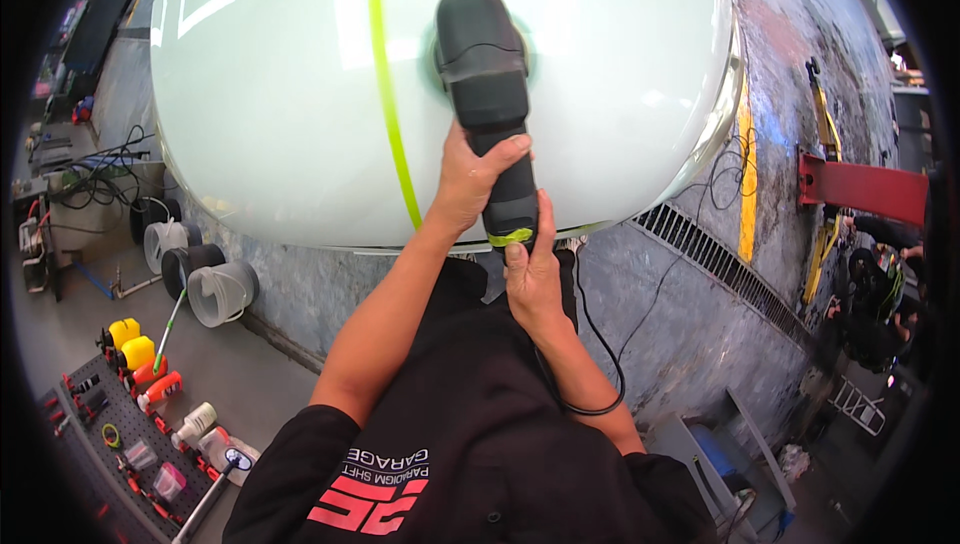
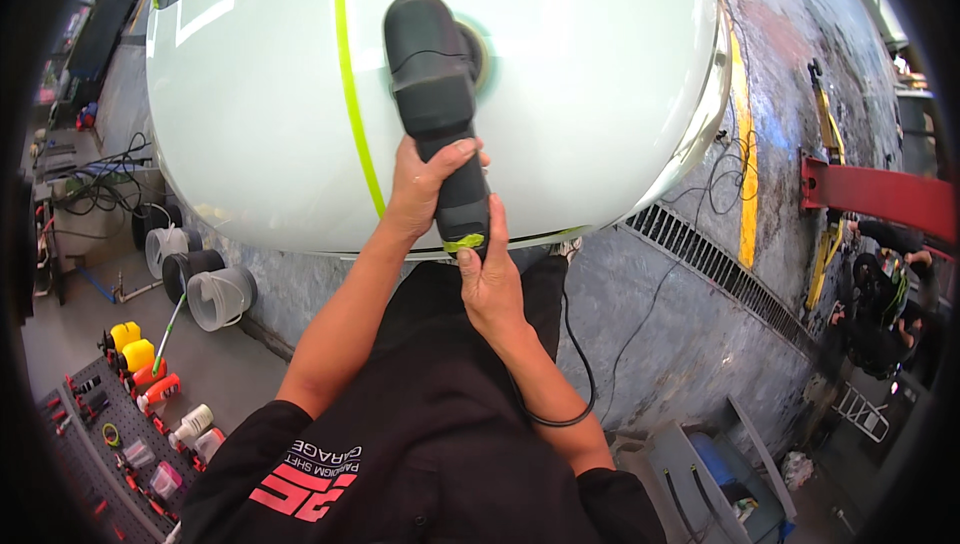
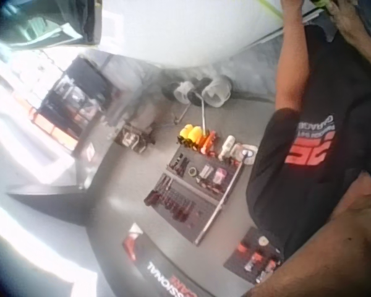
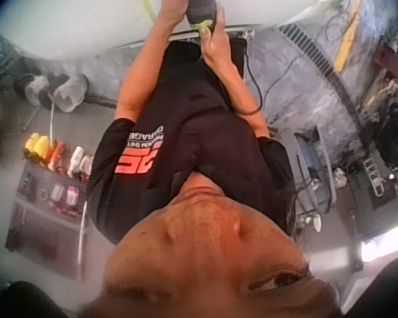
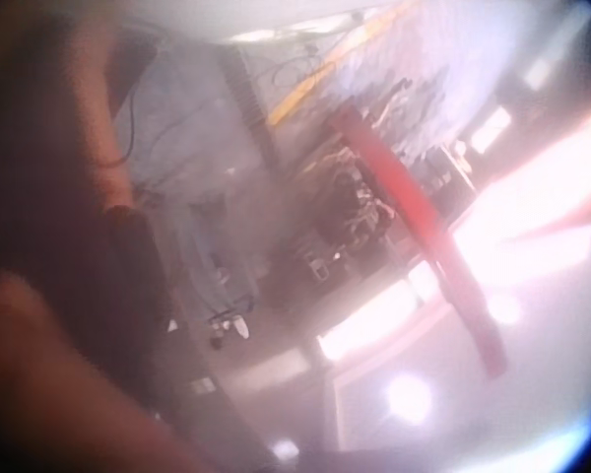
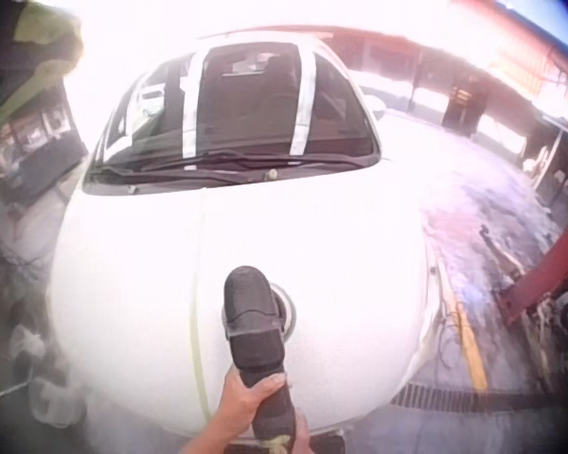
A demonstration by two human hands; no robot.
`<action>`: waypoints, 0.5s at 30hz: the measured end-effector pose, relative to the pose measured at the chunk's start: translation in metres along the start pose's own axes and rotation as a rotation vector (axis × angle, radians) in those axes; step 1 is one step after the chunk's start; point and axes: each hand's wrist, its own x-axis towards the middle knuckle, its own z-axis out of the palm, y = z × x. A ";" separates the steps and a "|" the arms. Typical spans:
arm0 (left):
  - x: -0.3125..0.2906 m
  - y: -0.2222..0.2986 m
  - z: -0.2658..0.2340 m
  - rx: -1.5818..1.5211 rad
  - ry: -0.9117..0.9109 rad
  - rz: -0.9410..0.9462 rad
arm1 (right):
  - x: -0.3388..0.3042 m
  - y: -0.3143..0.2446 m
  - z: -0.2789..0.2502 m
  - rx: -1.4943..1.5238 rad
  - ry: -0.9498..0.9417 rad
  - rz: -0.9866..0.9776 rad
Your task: The person uses a rotary polisher with a green pad to buff the hood of a white car. They move the tool in overlapping circular motions across the surface, briefly pausing to touch the paint with a finger before resuming polishing.
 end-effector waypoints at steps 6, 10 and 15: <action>-0.018 0.004 -0.045 -0.029 0.034 -0.047 | 0.000 -0.015 0.020 -0.130 -0.080 -0.056; -0.038 -0.005 -0.059 -0.141 0.137 0.015 | -0.002 -0.007 0.019 -0.239 -0.125 -0.138; -0.041 -0.024 -0.014 -0.179 0.130 0.014 | -0.008 0.008 -0.025 -0.221 -0.105 -0.193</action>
